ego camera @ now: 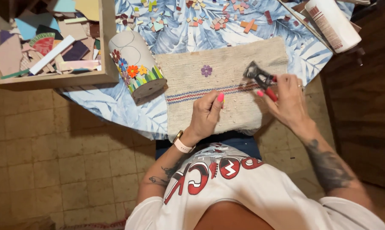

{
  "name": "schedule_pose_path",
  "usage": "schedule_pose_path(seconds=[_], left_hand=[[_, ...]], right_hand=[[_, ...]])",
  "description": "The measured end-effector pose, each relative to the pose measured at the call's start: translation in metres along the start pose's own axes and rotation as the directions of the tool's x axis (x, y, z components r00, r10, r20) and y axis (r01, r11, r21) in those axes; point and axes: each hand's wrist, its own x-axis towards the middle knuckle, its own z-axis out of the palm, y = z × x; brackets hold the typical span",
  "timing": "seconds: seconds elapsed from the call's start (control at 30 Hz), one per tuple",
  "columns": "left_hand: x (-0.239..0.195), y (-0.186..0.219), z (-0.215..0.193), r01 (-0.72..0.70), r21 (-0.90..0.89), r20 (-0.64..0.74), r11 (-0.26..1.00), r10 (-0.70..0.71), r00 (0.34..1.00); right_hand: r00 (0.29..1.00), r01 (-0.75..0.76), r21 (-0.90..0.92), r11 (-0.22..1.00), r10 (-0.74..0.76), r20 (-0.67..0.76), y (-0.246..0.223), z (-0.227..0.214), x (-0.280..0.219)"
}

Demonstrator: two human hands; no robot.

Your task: Trimming small mosaic tiles using tile nippers and selecting them from a storage box

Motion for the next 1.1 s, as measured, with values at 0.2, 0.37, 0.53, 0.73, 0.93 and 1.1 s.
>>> schedule_pose_path(seconds=[0.2,0.37,0.53,0.73,0.93,1.1], left_hand=[[0.009,0.005,-0.002,0.102,-0.025,-0.031,0.994,-0.103,0.994],[0.017,-0.005,-0.005,0.177,-0.043,-0.035,0.983,-0.179,0.983],[0.024,-0.014,-0.003,0.230,-0.069,-0.042,0.971,-0.234,0.971],[0.032,-0.018,-0.002,0.236,-0.009,-0.029,0.972,-0.236,0.971],[0.034,-0.021,-0.005,0.200,-0.026,-0.039,0.980,-0.201,0.979],[0.034,-0.021,-0.004,0.178,-0.059,-0.035,0.982,-0.180,0.983]], right_hand=[[0.990,-0.135,-0.154,0.979,0.127,-0.061,-0.010,0.012,0.016],[0.992,-0.121,-0.153,0.981,0.112,-0.065,-0.011,0.017,0.020],[0.970,0.065,0.080,0.995,-0.044,-0.239,-0.042,0.017,0.026],[0.997,0.035,0.672,0.740,0.018,-0.071,-0.104,0.011,0.040],[0.998,0.002,0.715,0.699,0.043,-0.044,-0.107,0.012,0.046],[0.998,-0.015,0.726,0.688,0.055,-0.031,-0.105,0.013,0.047]])
